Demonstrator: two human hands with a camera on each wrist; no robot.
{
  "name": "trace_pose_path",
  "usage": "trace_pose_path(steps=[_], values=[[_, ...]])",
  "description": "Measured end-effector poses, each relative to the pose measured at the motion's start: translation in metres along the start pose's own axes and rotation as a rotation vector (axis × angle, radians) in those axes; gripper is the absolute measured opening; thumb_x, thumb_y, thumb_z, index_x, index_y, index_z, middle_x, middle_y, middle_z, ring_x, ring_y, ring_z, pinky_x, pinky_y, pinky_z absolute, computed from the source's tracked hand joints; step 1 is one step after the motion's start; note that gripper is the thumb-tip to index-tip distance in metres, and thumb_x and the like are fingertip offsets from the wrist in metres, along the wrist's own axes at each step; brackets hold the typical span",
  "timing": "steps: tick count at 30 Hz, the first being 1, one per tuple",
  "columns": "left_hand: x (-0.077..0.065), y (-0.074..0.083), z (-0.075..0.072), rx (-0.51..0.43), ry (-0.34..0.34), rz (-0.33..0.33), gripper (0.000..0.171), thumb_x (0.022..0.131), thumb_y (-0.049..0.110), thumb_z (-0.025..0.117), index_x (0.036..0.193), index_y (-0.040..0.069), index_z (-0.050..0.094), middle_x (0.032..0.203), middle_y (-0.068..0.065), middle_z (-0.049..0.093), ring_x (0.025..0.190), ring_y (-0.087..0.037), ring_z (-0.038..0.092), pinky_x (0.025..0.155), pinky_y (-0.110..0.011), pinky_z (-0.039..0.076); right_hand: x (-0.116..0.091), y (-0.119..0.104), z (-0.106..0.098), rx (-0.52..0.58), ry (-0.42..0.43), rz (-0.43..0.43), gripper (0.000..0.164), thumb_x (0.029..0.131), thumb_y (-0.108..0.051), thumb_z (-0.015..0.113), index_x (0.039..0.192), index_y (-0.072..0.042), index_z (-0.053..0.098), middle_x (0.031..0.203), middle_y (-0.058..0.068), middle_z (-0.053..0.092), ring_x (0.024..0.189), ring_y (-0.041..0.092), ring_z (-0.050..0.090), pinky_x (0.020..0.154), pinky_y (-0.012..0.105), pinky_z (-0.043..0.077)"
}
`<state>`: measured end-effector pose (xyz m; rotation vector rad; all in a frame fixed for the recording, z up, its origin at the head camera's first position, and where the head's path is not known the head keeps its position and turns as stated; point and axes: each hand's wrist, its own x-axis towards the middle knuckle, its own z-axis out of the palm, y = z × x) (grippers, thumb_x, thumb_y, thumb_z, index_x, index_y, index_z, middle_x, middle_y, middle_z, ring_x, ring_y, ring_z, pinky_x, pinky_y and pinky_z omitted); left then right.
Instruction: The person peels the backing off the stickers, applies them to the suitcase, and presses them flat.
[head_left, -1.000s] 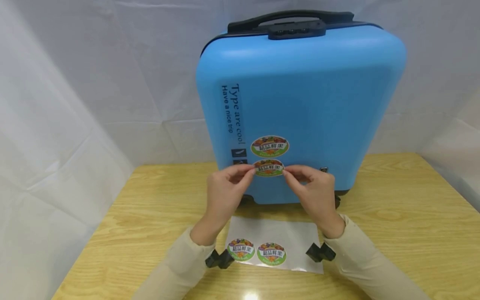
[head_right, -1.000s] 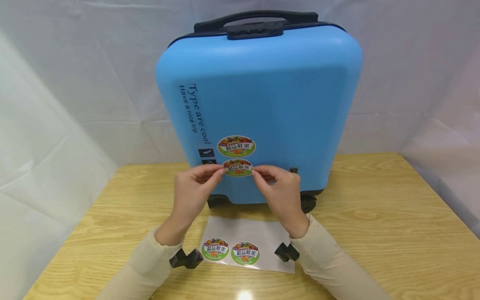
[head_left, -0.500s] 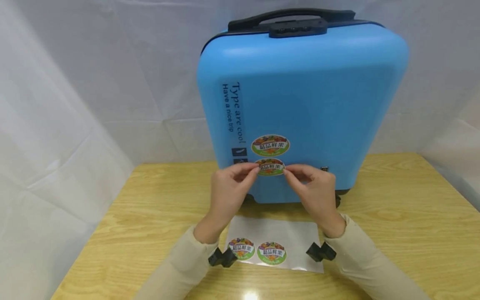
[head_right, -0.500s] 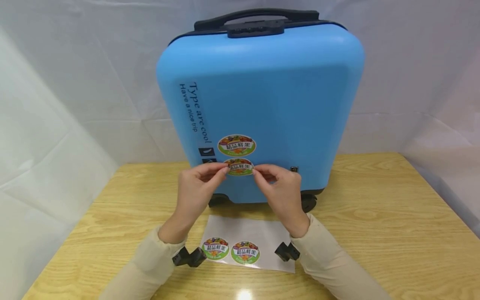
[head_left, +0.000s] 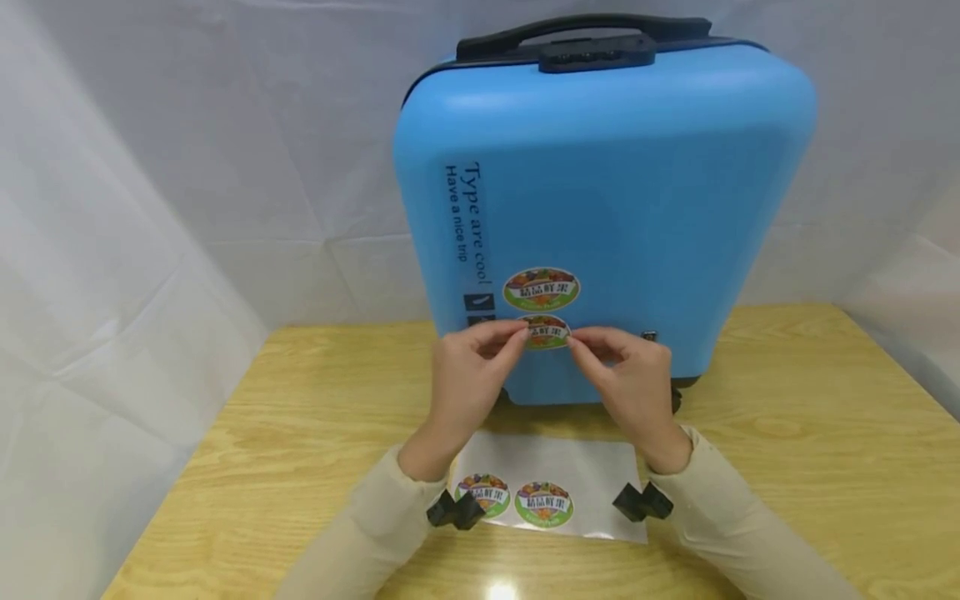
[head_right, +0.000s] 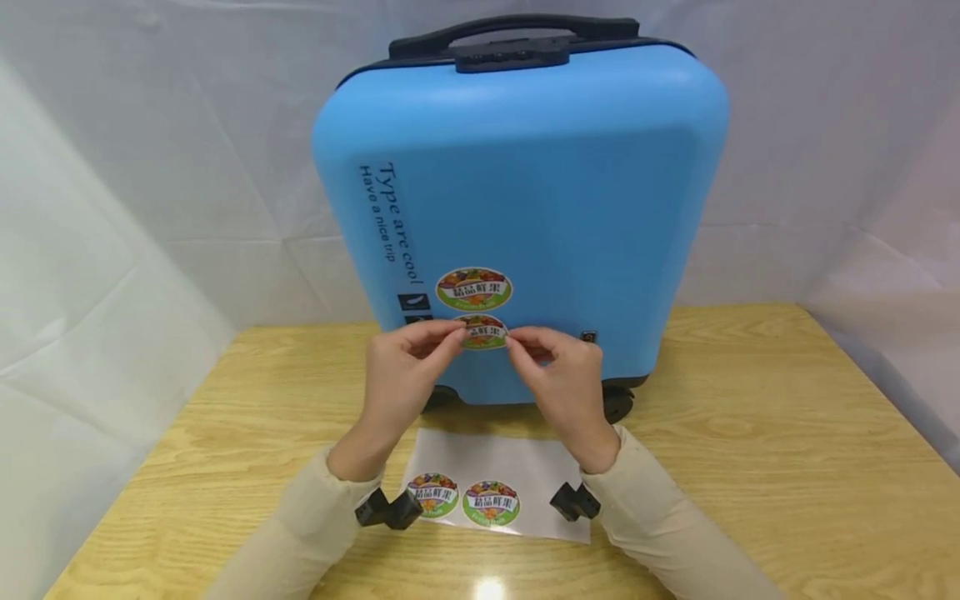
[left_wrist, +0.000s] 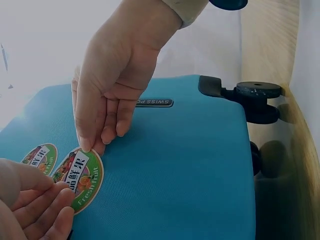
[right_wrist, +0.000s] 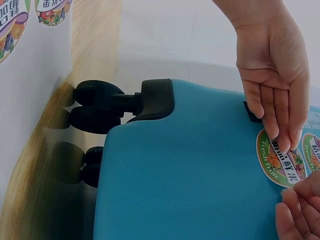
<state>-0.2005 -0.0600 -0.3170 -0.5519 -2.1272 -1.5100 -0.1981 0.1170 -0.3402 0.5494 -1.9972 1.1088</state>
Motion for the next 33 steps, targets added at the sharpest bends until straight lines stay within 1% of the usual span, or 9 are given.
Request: trace_pose_path(steps=[7, 14, 22, 33], values=[[0.001, 0.002, 0.003, -0.027, -0.011, -0.02, 0.013, 0.086, 0.009, 0.068, 0.094, 0.0, 0.073, 0.089, -0.011, 0.073, 0.07, -0.014, 0.068, 0.061, -0.023, 0.055, 0.0, 0.0, 0.0, 0.007, -0.001, 0.004, 0.01, 0.079, -0.002, 0.073, 0.089, 0.001, 0.074, 0.078, 0.01, 0.072, 0.062, 0.017, 0.067, 0.06, 0.014, 0.05], [0.001, 0.003, 0.007, -0.026, -0.025, -0.029, 0.014, 0.087, 0.01, 0.068, 0.096, 0.001, 0.074, 0.09, -0.01, 0.073, 0.071, -0.013, 0.068, 0.062, -0.022, 0.055, 0.0, -0.002, 0.0, 0.005, 0.001, 0.012, 0.01, 0.08, -0.001, 0.073, 0.089, 0.0, 0.074, 0.078, 0.01, 0.072, 0.062, 0.017, 0.067, 0.059, 0.013, 0.05], [0.001, 0.005, 0.01, 0.007, -0.03, 0.009, 0.014, 0.087, 0.011, 0.067, 0.096, 0.002, 0.074, 0.09, -0.009, 0.073, 0.071, -0.012, 0.068, 0.061, -0.021, 0.055, 0.0, -0.002, 0.0, 0.014, -0.001, 0.012, 0.01, 0.08, -0.001, 0.072, 0.089, 0.0, 0.074, 0.078, 0.01, 0.072, 0.061, 0.018, 0.067, 0.059, 0.014, 0.05], [0.002, 0.008, 0.014, 0.033, -0.042, 0.017, 0.014, 0.088, 0.012, 0.067, 0.096, 0.003, 0.074, 0.089, -0.007, 0.073, 0.071, -0.01, 0.068, 0.062, -0.019, 0.054, 0.0, -0.002, -0.001, 0.023, 0.0, 0.015, 0.009, 0.08, -0.001, 0.072, 0.089, 0.001, 0.074, 0.078, 0.01, 0.072, 0.062, 0.017, 0.067, 0.059, 0.013, 0.05]])
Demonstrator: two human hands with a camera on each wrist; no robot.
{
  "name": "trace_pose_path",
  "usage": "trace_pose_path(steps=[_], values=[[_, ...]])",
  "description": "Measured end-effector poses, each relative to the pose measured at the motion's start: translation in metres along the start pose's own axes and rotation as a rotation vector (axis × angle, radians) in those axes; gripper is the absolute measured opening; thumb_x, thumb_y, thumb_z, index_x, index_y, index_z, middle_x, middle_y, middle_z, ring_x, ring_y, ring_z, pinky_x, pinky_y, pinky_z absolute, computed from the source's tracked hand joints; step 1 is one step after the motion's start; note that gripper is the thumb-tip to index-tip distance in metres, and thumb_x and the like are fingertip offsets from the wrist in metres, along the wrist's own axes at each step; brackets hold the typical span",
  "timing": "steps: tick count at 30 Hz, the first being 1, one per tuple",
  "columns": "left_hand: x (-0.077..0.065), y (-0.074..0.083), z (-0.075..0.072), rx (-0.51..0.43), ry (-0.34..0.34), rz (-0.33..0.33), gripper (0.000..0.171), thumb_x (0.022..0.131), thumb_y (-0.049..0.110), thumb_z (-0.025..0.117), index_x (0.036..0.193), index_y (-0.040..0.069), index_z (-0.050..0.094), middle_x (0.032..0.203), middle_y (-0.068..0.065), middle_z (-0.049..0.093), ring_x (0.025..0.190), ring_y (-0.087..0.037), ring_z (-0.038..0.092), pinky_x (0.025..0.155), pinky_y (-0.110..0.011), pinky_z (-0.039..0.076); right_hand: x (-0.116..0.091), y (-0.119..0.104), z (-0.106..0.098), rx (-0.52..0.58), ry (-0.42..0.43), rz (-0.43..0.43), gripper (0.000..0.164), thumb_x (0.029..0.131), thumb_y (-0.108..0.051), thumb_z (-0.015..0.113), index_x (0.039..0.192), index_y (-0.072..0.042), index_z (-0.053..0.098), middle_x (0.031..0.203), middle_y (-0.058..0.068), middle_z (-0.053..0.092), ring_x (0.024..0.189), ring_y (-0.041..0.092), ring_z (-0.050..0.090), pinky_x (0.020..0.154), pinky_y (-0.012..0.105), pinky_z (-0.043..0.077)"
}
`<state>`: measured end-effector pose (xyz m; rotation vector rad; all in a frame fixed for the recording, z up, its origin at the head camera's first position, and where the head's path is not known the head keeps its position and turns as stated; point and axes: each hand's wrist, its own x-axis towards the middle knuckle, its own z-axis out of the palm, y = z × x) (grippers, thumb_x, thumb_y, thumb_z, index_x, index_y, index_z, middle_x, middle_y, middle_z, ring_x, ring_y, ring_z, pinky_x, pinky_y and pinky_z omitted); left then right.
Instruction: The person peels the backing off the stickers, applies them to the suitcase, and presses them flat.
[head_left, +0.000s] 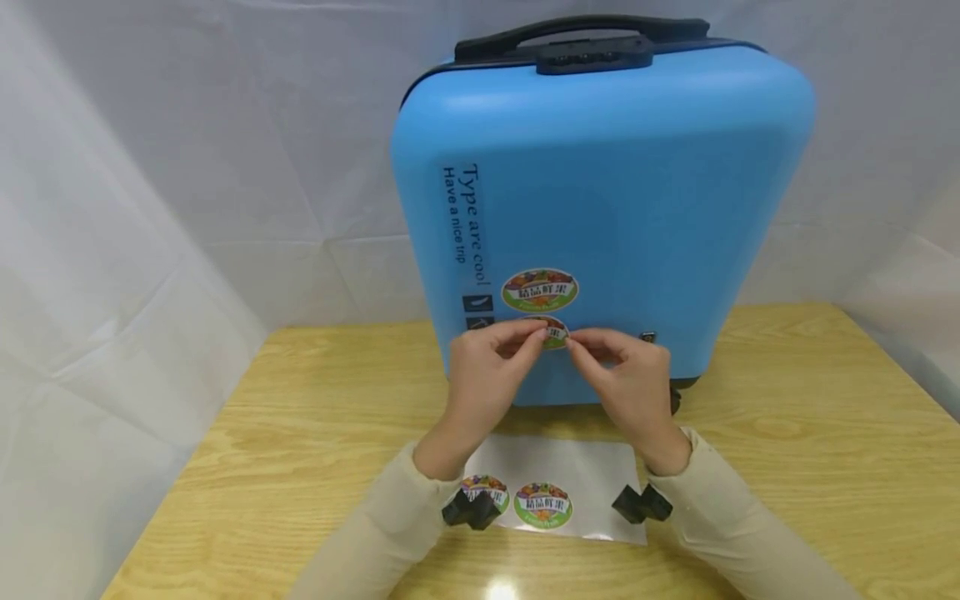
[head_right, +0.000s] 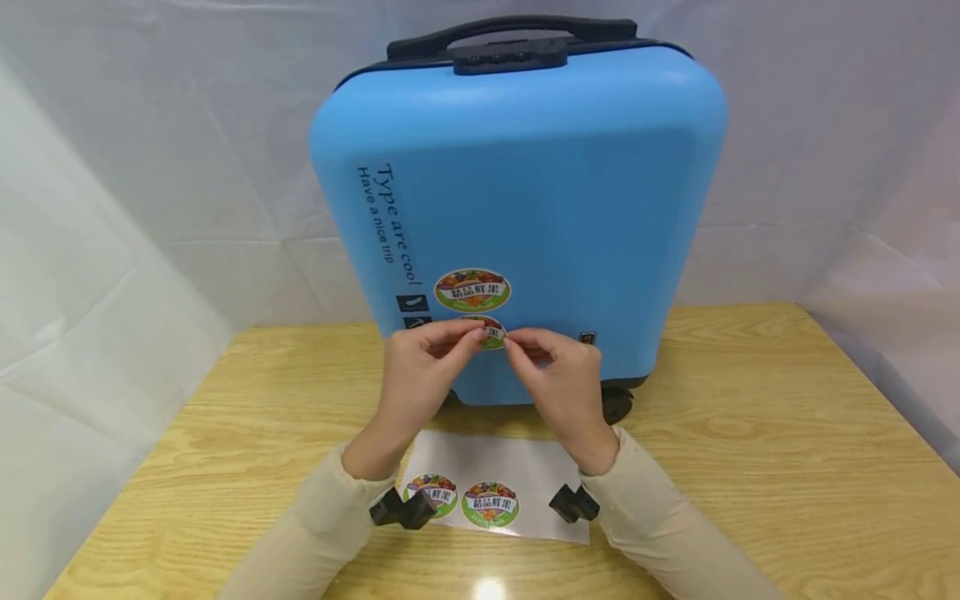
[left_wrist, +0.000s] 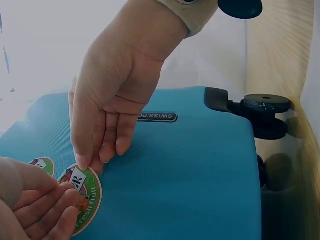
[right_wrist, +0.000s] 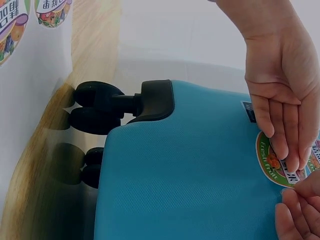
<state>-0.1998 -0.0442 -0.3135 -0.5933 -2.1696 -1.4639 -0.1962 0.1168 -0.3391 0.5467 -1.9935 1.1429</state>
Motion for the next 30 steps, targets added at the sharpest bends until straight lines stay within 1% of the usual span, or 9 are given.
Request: trace_pose_path(steps=[10, 17, 24, 30], values=[[-0.0003, -0.0004, 0.004, 0.026, -0.006, 0.022, 0.014, 0.088, 0.013, 0.067, 0.096, 0.004, 0.074, 0.088, -0.007, 0.073, 0.069, -0.008, 0.067, 0.06, -0.018, 0.054, 0.0001, 0.0012, -0.0003, -0.004, 0.003, -0.004, 0.01, 0.08, -0.001, 0.072, 0.089, 0.0, 0.074, 0.078, 0.009, 0.072, 0.061, 0.016, 0.067, 0.059, 0.013, 0.05], [0.0, -0.0006, 0.0073, -0.007, -0.016, 0.021, 0.015, 0.089, 0.015, 0.066, 0.097, 0.005, 0.074, 0.09, -0.006, 0.073, 0.071, -0.007, 0.068, 0.062, -0.019, 0.054, -0.0014, 0.0027, -0.0011, -0.013, 0.002, 0.012, 0.01, 0.081, -0.002, 0.072, 0.09, -0.001, 0.074, 0.08, 0.01, 0.072, 0.062, 0.017, 0.067, 0.06, 0.012, 0.049], [0.001, 0.0011, 0.0083, -0.029, -0.014, 0.003, 0.015, 0.089, 0.015, 0.066, 0.097, 0.005, 0.074, 0.09, -0.005, 0.073, 0.071, -0.006, 0.067, 0.062, -0.02, 0.054, -0.001, 0.0041, 0.0002, -0.008, 0.003, 0.004, 0.01, 0.081, -0.002, 0.072, 0.09, -0.001, 0.074, 0.08, 0.009, 0.072, 0.062, 0.016, 0.067, 0.06, 0.012, 0.05], [0.0014, 0.002, 0.0096, -0.067, -0.018, -0.007, 0.015, 0.089, 0.014, 0.066, 0.097, 0.005, 0.074, 0.09, -0.005, 0.073, 0.072, -0.008, 0.068, 0.063, -0.021, 0.055, -0.0009, 0.0029, 0.0002, -0.009, 0.007, -0.002, 0.01, 0.081, -0.001, 0.071, 0.09, 0.0, 0.074, 0.079, 0.009, 0.072, 0.062, 0.017, 0.067, 0.059, 0.013, 0.05]])
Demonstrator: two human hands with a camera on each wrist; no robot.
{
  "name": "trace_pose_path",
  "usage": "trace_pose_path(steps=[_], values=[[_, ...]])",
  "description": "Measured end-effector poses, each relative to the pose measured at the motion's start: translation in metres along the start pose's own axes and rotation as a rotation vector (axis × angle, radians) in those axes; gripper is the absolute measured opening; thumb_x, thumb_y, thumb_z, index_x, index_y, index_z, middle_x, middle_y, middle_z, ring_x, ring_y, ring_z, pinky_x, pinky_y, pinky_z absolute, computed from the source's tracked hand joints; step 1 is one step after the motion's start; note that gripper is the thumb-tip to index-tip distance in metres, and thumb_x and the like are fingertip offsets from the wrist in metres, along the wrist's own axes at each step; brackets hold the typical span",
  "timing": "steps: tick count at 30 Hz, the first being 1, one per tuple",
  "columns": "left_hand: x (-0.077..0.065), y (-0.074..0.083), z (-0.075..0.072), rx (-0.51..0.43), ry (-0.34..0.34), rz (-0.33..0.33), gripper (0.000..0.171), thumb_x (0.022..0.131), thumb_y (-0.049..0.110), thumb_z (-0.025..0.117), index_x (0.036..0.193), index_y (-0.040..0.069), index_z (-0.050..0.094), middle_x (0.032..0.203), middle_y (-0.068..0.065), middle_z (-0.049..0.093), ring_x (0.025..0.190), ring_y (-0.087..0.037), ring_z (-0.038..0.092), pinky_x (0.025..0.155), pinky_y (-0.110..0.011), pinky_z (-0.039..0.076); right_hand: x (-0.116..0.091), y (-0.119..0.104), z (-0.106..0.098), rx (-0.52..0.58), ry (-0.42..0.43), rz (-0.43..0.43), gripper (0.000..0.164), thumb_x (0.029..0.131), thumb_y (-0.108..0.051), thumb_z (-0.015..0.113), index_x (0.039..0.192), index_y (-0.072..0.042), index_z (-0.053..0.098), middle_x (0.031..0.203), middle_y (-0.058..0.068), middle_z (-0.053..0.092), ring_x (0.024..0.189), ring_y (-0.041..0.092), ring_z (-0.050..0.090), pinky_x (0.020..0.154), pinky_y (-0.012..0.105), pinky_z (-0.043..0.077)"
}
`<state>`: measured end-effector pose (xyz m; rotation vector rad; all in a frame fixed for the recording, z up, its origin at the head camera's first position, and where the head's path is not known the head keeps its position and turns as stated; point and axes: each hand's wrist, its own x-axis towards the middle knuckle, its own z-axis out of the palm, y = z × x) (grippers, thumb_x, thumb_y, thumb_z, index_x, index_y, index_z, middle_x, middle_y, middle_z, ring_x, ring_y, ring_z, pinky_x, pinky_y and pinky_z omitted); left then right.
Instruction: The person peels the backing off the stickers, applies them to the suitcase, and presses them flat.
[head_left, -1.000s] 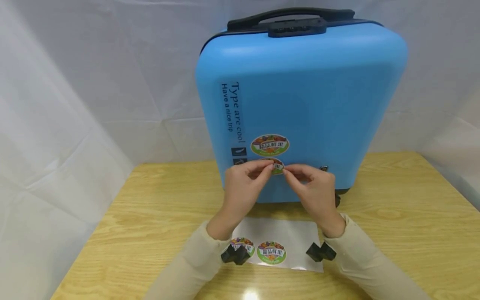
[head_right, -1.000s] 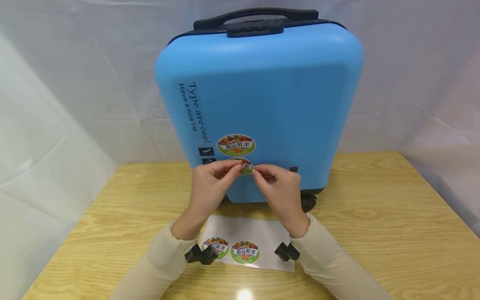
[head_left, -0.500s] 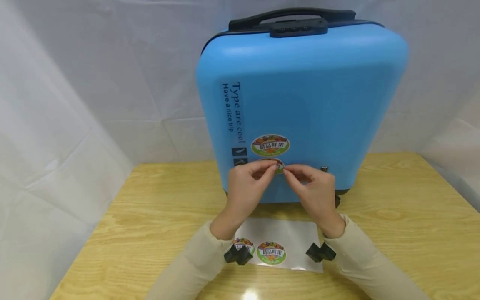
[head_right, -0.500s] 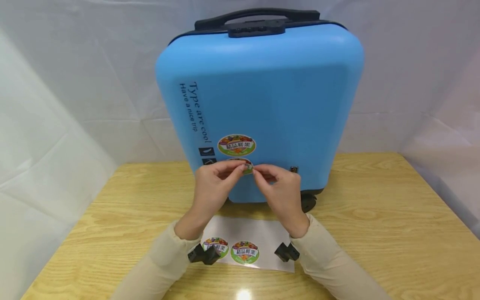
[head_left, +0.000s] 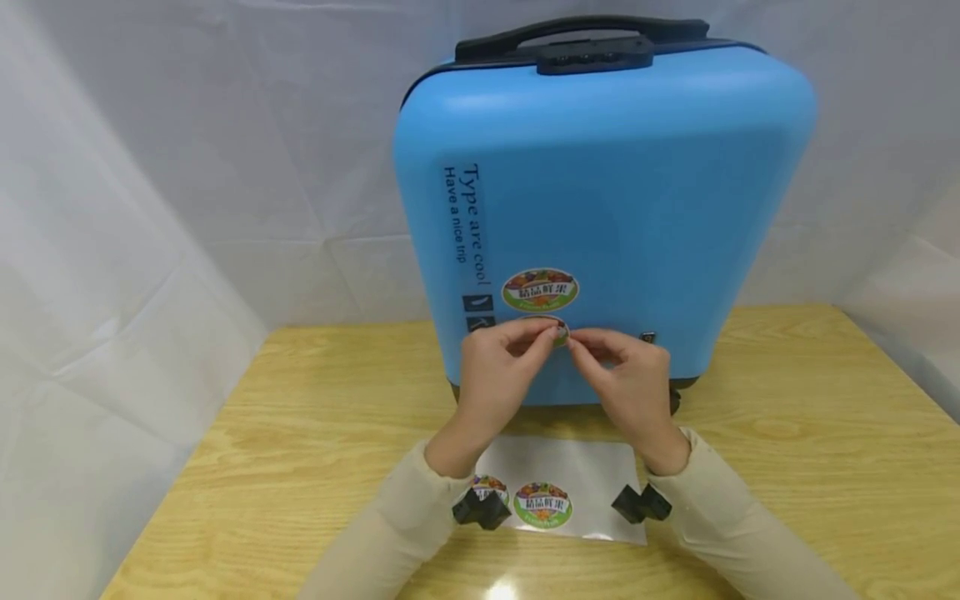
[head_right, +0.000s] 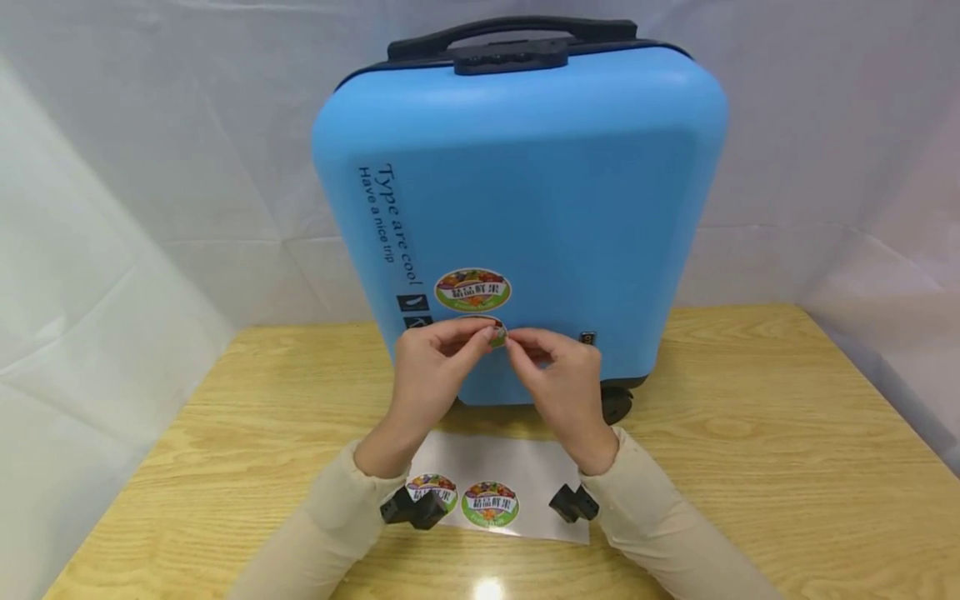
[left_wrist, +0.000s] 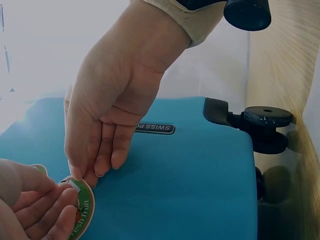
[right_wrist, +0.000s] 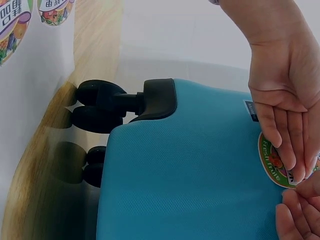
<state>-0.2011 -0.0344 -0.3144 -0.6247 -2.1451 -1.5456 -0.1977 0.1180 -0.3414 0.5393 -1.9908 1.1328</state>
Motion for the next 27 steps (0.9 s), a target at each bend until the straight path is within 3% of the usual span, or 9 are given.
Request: trace_pose_path(steps=[12, 27], values=[[0.0005, 0.0014, 0.0002, -0.013, -0.014, -0.029, 0.015, 0.089, 0.015, 0.066, 0.098, 0.006, 0.074, 0.091, -0.005, 0.073, 0.072, -0.008, 0.068, 0.064, -0.021, 0.055, -0.0001, 0.0006, 0.0005, -0.001, 0.007, -0.007, 0.01, 0.08, -0.001, 0.072, 0.09, -0.001, 0.075, 0.079, 0.009, 0.072, 0.061, 0.017, 0.067, 0.059, 0.013, 0.05], [0.0007, 0.0015, 0.0, -0.018, -0.021, -0.019, 0.016, 0.089, 0.016, 0.066, 0.098, 0.006, 0.074, 0.092, -0.004, 0.073, 0.073, -0.007, 0.068, 0.064, -0.021, 0.055, 0.0001, -0.0002, -0.0001, 0.008, 0.015, -0.011, 0.01, 0.081, -0.002, 0.071, 0.09, -0.001, 0.075, 0.08, 0.01, 0.072, 0.062, 0.017, 0.067, 0.06, 0.013, 0.05]])
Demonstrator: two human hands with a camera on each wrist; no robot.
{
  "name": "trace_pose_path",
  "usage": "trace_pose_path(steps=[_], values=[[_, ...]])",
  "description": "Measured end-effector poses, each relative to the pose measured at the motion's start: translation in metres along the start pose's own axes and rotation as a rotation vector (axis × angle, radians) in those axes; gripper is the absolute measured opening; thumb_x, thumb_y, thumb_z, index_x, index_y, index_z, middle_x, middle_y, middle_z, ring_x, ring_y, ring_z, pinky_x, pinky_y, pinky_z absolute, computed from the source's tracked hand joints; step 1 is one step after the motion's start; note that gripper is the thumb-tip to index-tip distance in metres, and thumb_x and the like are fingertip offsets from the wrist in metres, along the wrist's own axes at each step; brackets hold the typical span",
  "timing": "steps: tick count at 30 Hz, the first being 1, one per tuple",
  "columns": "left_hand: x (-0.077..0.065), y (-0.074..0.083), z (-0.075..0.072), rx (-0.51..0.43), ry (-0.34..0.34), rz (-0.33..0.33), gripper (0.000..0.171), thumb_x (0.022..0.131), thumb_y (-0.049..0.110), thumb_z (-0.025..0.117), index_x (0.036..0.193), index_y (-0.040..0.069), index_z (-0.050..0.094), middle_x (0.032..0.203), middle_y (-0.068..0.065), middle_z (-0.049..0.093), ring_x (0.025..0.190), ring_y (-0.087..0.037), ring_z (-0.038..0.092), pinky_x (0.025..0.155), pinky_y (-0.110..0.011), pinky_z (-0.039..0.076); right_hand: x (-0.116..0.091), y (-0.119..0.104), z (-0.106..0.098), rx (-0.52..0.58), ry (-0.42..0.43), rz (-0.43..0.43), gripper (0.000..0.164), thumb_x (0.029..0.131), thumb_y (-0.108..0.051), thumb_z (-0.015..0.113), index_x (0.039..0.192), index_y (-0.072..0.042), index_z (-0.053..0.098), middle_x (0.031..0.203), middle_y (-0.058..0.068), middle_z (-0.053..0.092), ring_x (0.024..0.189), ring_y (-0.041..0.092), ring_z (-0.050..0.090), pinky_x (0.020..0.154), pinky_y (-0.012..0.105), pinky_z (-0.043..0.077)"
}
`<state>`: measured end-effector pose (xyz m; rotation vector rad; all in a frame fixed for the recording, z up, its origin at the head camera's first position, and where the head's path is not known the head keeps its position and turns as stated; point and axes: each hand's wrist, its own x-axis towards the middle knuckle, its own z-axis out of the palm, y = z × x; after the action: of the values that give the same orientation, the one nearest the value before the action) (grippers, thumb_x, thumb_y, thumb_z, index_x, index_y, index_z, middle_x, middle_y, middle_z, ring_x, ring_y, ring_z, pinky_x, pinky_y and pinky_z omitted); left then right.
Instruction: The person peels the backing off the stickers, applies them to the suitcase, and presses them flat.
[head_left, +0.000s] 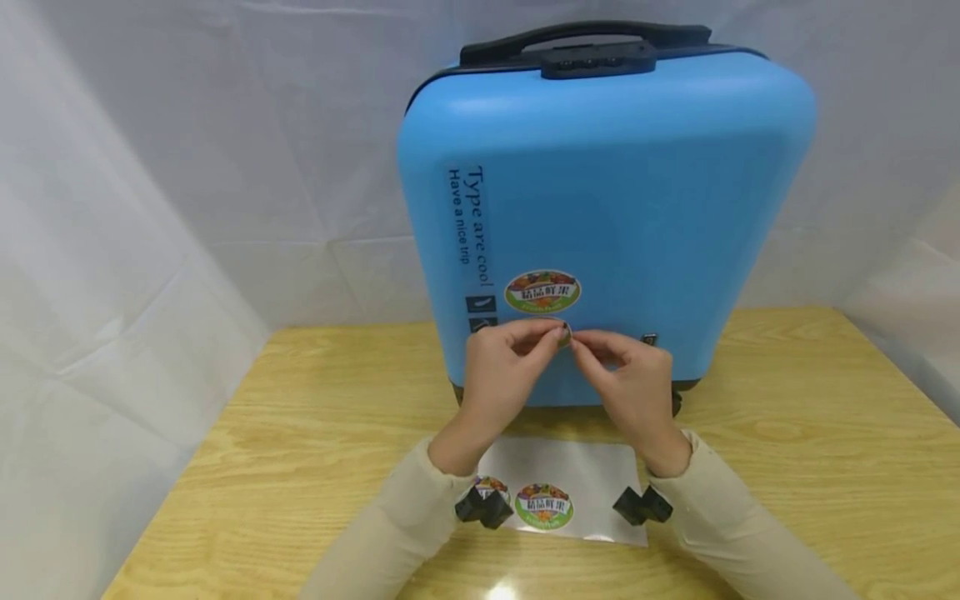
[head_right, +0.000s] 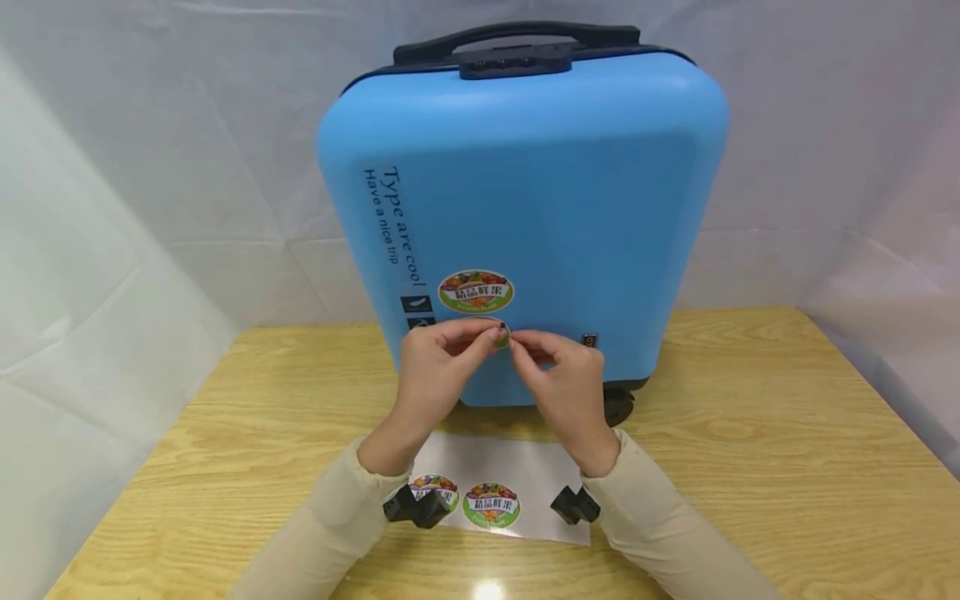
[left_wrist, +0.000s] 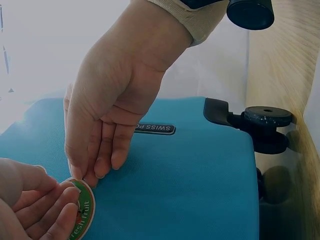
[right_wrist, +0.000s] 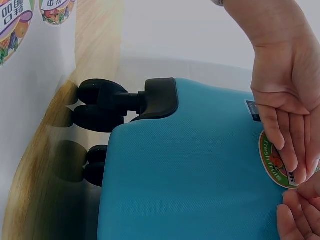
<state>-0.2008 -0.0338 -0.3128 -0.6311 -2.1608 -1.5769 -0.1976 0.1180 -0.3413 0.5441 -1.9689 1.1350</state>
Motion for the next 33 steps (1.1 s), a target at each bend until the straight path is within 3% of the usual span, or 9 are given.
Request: trace_pose_path(steps=[10, 33], values=[[0.0, -0.0017, 0.0004, -0.022, -0.004, 0.004, 0.016, 0.089, 0.014, 0.065, 0.099, 0.005, 0.074, 0.093, -0.006, 0.073, 0.074, -0.009, 0.068, 0.066, -0.021, 0.055, 0.0009, -0.0007, 0.0005, 0.01, 0.002, 0.004, 0.01, 0.082, -0.002, 0.071, 0.091, -0.001, 0.075, 0.08, 0.009, 0.073, 0.063, 0.017, 0.068, 0.061, 0.013, 0.05], [-0.0015, -0.0034, 0.003, 0.026, -0.007, 0.013, 0.015, 0.089, 0.014, 0.065, 0.098, 0.005, 0.074, 0.094, -0.006, 0.072, 0.074, -0.009, 0.067, 0.064, -0.019, 0.054, 0.0019, -0.002, -0.0021, 0.025, 0.006, 0.03, 0.01, 0.083, -0.003, 0.07, 0.091, -0.001, 0.075, 0.082, 0.01, 0.073, 0.064, 0.018, 0.068, 0.061, 0.011, 0.049]])
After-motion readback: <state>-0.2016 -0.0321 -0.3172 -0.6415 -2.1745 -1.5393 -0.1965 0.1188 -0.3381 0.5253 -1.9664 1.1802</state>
